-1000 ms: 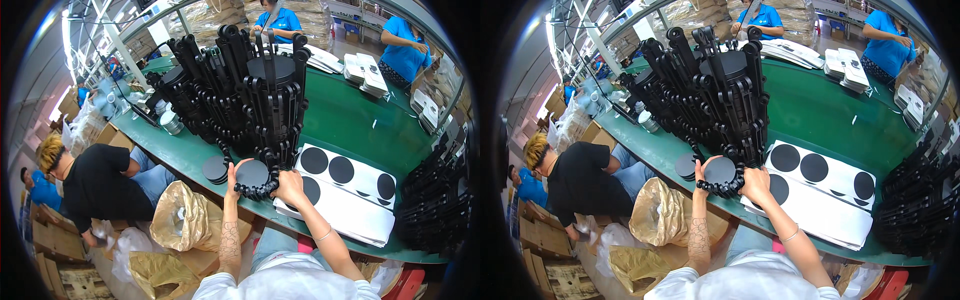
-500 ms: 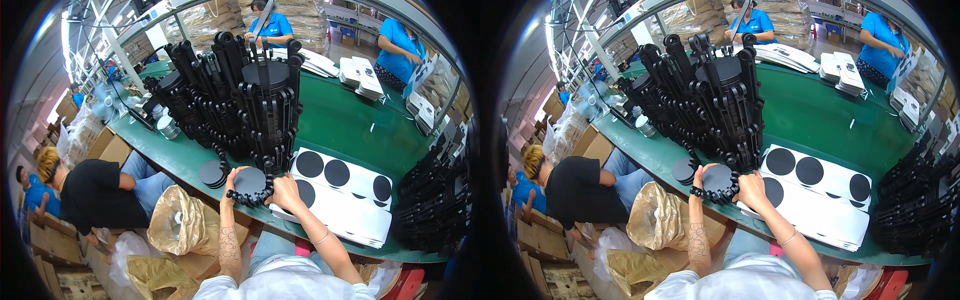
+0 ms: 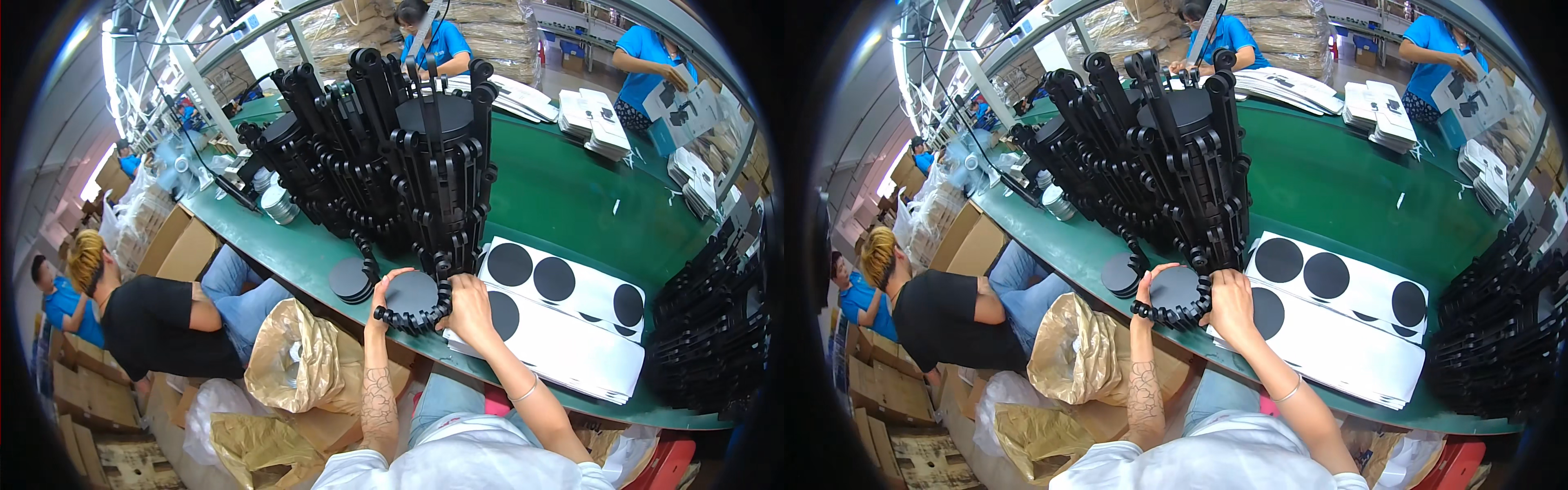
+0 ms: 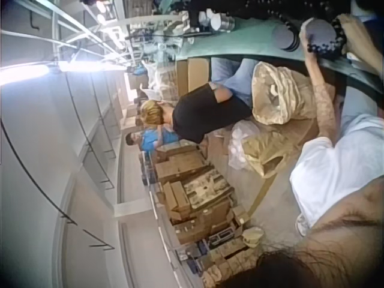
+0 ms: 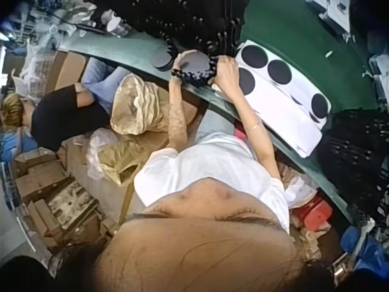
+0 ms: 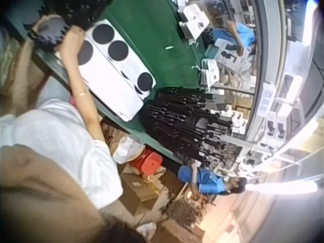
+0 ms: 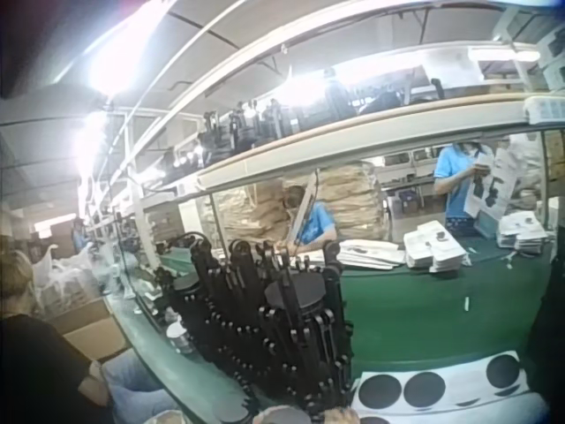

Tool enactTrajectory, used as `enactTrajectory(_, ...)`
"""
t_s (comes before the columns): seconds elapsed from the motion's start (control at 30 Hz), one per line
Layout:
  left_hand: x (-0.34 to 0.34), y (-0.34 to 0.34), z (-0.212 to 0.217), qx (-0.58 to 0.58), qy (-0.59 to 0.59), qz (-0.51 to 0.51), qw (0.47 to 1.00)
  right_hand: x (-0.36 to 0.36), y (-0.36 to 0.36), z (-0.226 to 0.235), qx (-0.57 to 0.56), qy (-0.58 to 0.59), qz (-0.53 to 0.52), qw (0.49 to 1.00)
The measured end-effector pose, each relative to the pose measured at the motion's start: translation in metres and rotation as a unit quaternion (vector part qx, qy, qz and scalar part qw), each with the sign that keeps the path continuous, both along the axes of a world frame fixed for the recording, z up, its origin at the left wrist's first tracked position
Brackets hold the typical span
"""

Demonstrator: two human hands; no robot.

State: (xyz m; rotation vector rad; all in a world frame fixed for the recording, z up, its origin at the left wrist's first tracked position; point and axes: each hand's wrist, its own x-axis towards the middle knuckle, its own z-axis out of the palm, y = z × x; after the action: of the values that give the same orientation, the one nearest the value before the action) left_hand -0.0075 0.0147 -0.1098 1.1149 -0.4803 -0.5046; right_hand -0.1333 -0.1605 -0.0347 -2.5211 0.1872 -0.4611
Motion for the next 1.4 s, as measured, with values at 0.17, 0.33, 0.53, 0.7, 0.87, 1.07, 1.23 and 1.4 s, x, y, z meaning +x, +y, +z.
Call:
enactTrajectory(0.17,-0.006,-0.003,0.014,0.061,-0.014,0.041,0.997,0.001,-0.001,0.001,-0.01,0.043,0.02,0.999)
enactTrajectory(0.33,-0.013,-0.007,0.016,0.041,-0.02,0.079,0.996,0.002,0.006,0.003,-0.047,0.071,-0.003,0.996)
enactTrajectory(0.53,-0.03,-0.001,0.006,0.099,-0.152,0.519,0.835,-0.009,0.003,0.02,-0.089,0.088,-0.027,0.992)
enactTrajectory(0.7,-0.002,0.056,0.037,0.399,-0.344,0.446,0.724,-0.044,-0.025,0.052,0.072,-0.01,0.023,0.997)
enactTrajectory(0.87,0.067,0.085,0.045,0.57,-0.438,0.157,0.678,-0.099,-0.058,0.071,0.115,-0.139,-0.05,0.982)
enactTrajectory(1.07,0.088,0.075,0.066,0.509,-0.407,0.077,0.754,-0.173,-0.097,0.039,0.116,-0.155,-0.224,0.955)
enactTrajectory(1.23,0.097,0.114,0.052,0.309,-0.234,0.214,0.897,-0.201,-0.096,0.02,0.073,-0.156,-0.278,0.945)
enactTrajectory(1.4,0.003,0.088,0.121,-0.19,-0.124,0.118,0.967,-0.197,-0.078,0.002,-0.037,-0.078,-0.201,0.976)
